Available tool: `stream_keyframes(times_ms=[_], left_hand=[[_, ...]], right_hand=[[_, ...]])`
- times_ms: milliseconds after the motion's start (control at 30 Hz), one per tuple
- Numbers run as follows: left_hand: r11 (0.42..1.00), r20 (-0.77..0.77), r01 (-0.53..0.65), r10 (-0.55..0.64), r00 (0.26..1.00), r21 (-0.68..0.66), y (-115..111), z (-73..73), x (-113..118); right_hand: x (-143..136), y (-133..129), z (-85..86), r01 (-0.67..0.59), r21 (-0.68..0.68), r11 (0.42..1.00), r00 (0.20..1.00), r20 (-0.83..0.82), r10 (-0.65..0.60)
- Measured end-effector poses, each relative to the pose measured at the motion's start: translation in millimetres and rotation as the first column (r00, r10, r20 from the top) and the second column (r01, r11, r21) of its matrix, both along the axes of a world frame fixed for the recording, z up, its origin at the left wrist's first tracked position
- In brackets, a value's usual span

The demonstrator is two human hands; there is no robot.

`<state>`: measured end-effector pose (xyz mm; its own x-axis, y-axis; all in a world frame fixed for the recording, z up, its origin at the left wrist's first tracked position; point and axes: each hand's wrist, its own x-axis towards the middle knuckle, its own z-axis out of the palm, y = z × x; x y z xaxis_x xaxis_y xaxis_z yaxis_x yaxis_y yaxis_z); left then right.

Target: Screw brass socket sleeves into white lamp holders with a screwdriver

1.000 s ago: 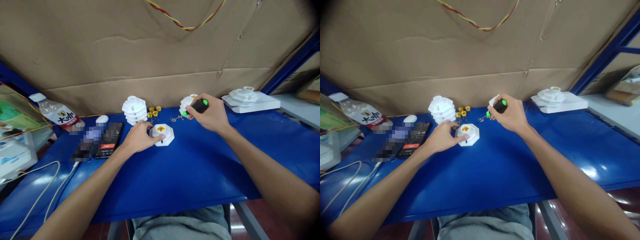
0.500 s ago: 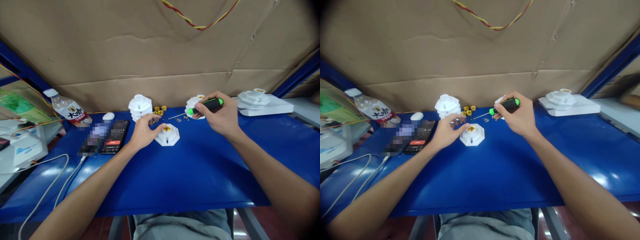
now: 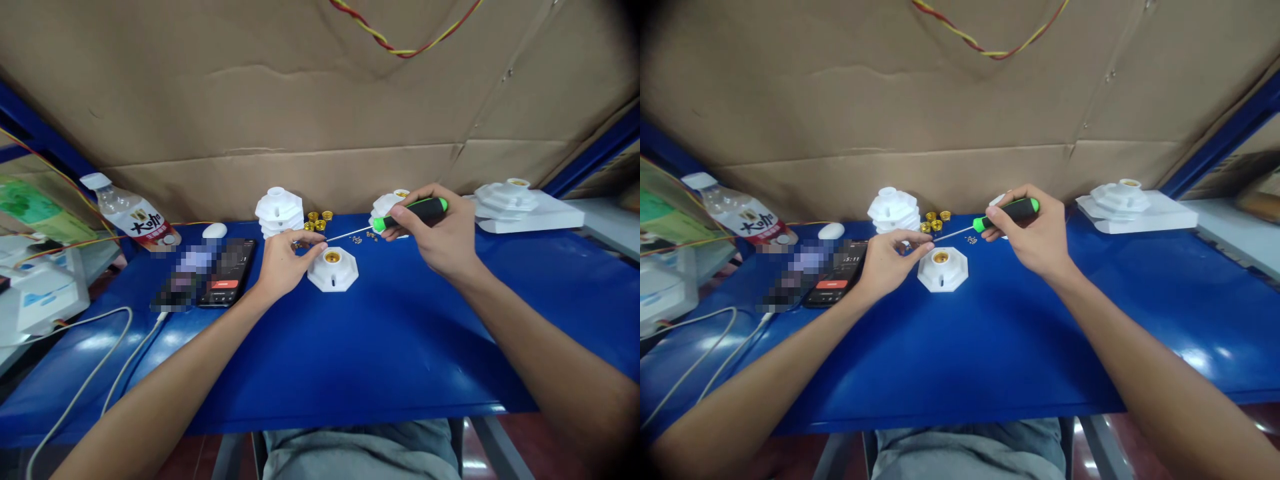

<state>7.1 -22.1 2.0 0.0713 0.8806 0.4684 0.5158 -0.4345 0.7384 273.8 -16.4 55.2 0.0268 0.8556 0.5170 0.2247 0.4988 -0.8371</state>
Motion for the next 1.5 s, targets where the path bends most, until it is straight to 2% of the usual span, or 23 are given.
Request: stream_keyframes(times_ms=[333,667,767,900,1033,1500], left_hand=[[0.999,0.019,0.027,-0.027,0.999,-0.028,-0.1,-1.0,0.6],[0.995,0.015,0.084,-0.085,0.996,0.052,3.7,-6.0,-2.6],[0.992,0.079,0.122,-0.124,0.989,0.029,6.2,-6.9,-1.8],[0.981,0.249,0.194,-0.184,0.951,-0.013,10.0,-8.4,-0.6],[0.978,0.345,0.206,-0.179,0.921,-0.042,11.5,-8.9,-0.1],[0.976,0.376,0.210,-0.173,0.910,-0.059,11.0,-9.9,1.2]], right_hand=[[-3.5,-5.6,3.6,-0.008,0.029,1.000,1.000,0.005,0.008],[-2.3,-4.2,4.8,-0.037,0.052,0.998,0.995,-0.091,0.042],[-2.0,-4.0,4.8,-0.035,0.060,0.998,0.992,-0.116,0.042],[-2.1,-5.4,5.9,-0.033,0.070,0.997,0.990,-0.131,0.042],[-1.9,-6.8,7.7,-0.022,0.084,0.996,0.988,-0.150,0.035],[-4.0,-8.5,9.9,-0.025,0.106,0.994,0.991,-0.126,0.038]])
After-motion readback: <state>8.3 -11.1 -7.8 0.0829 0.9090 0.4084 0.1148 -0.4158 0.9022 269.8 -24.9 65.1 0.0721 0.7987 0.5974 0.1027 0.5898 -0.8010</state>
